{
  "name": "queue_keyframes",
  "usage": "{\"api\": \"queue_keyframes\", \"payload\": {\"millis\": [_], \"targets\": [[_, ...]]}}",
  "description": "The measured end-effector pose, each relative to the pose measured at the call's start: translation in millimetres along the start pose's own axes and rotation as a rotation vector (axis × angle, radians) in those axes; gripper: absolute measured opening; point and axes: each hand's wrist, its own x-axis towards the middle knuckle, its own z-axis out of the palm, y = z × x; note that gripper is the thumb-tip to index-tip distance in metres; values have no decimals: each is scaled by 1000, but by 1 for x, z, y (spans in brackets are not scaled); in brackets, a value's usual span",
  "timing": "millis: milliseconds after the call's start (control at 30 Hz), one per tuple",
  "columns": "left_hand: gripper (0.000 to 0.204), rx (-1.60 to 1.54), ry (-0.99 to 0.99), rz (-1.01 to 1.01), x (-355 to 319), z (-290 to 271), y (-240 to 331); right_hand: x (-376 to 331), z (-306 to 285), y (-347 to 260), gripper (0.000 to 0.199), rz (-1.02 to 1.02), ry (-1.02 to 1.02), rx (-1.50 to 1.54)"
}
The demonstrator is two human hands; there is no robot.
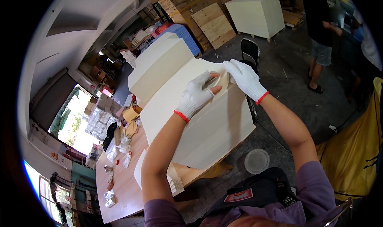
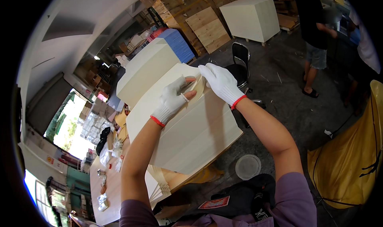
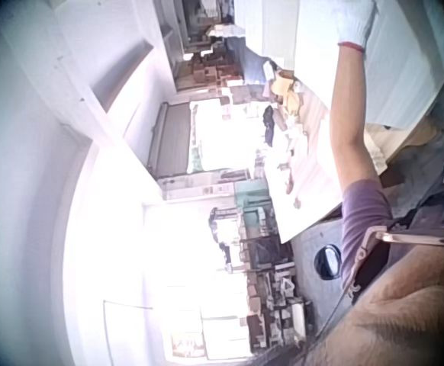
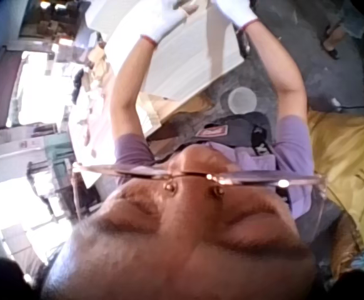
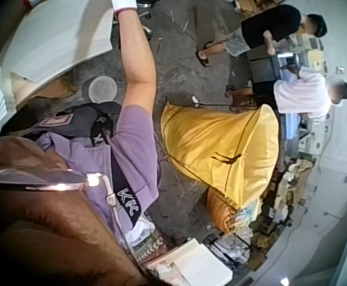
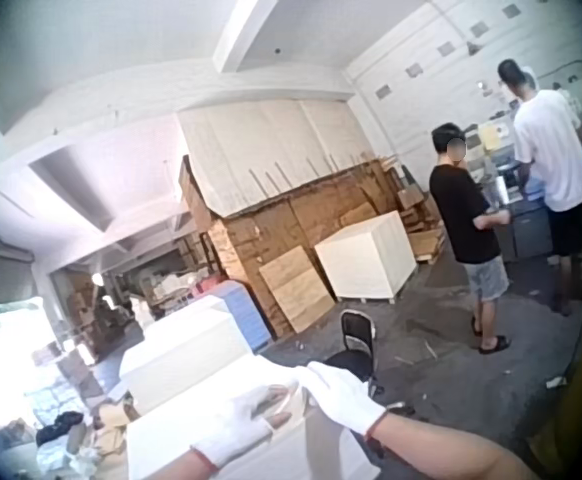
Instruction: The person repeatedly picks up small stacks of white paper sheets from a table and places them onto a larger stack. The person wears white gloves and handles the paper with both hands, aligning the edges before stacking. The process is repetitive and continues throughout the clip.
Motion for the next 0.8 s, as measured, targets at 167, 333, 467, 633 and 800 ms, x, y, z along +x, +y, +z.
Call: {"api": "queue_keyframes", "payload": {"millis": [167,333,467,633,800], "targets": [[47,-70,-3,70,-1,-1,-3,0,-1,3,58,5,5,13],[38,-96,88,68,-3,2,-1,-4,-3,-14,58,31,-30,-64],[33,50,-24,-53,-4,-3,20,-2,-1,-1,58,-5,9,-56],[38,83,34,50,-4,2,5,-3,1,-2,57,-23,20,-18],[40,75,16,10,-3,2,9,-3,0,2,57,-29,29,-29]]}}
